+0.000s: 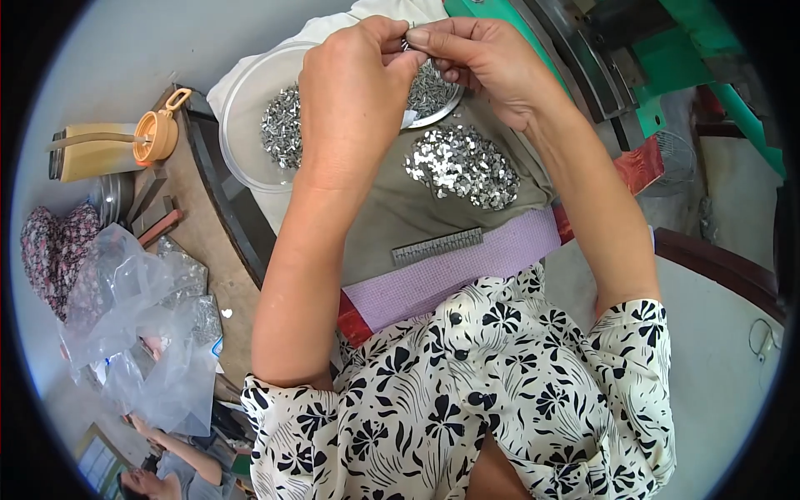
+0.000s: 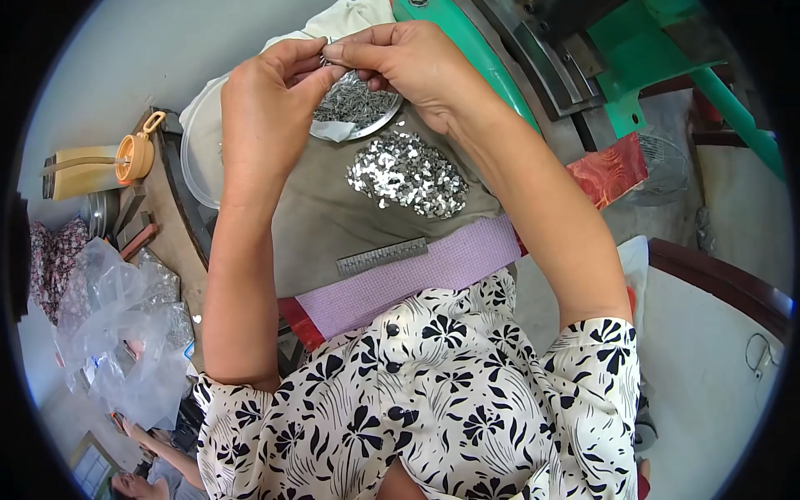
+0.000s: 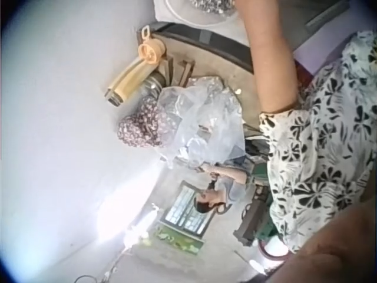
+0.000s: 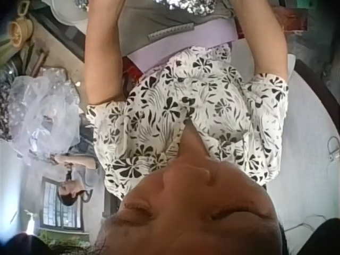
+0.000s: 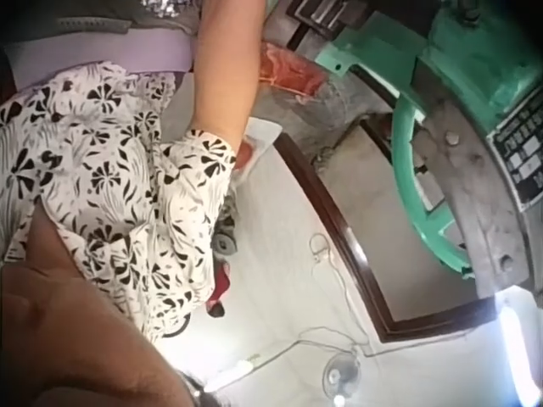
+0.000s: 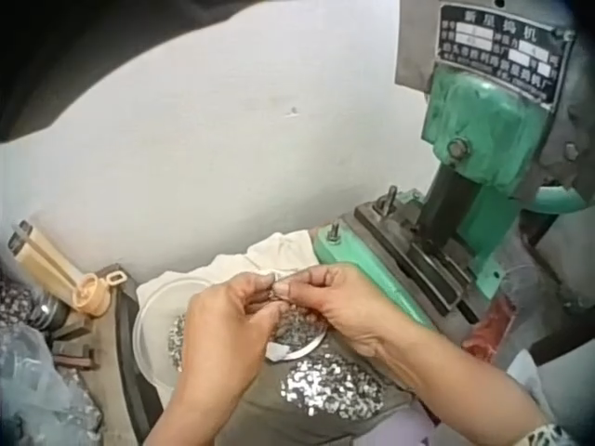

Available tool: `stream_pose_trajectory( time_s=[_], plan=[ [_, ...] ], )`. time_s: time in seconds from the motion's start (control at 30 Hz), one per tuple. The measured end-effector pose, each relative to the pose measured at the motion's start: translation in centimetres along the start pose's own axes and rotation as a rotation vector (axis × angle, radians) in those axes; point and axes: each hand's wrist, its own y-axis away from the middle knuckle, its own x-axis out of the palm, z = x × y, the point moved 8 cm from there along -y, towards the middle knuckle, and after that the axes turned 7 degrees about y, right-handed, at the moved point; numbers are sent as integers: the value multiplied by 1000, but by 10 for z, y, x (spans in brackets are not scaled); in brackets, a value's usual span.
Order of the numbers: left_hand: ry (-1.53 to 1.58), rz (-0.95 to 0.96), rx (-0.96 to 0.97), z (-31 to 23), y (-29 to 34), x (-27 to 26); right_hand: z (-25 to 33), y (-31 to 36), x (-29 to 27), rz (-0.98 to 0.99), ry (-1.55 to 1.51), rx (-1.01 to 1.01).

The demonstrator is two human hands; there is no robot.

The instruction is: Assembling small metal hardware components onto a strip and using a press machine to secure them.

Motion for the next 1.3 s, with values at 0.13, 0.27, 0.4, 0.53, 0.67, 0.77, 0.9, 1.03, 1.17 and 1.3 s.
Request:
stream_pose_trajectory(
  time_s=[0.13,0.27,0.4,0.53,0.67,0.77,0.9,1.03,1.17,1.3],
  plan=[
    [-9,-12,18,0,2,0,-4,4,1,-28,-84,9],
    [-27,-18,9,5,3,1,-7,7,2,-56,-61,18],
    [-66,-28,25,2,5,-2,-6,13,5,-127,1,-23],
    [-152,-25,21,0,7,-3,-4,17,10,-129,83,-76],
    [-271,21,-42,1,3,-2,-5,15,8,-100,61,-76],
    [-251,7,-37,1,3,-3,-10,11,7,-58,108,-32],
    [-200,-19,-73,5,4,-5,-7,13,10,-46,130,-41],
    [26,-22,-77,13,4,-7,-2,16,10,-69,97,-48],
    [408,35,-148,24,9,1,-14,12,2,-30,-69,36],
    [523,24,-195,27,12,4,-20,12,5,6,-189,71]
  ],
)
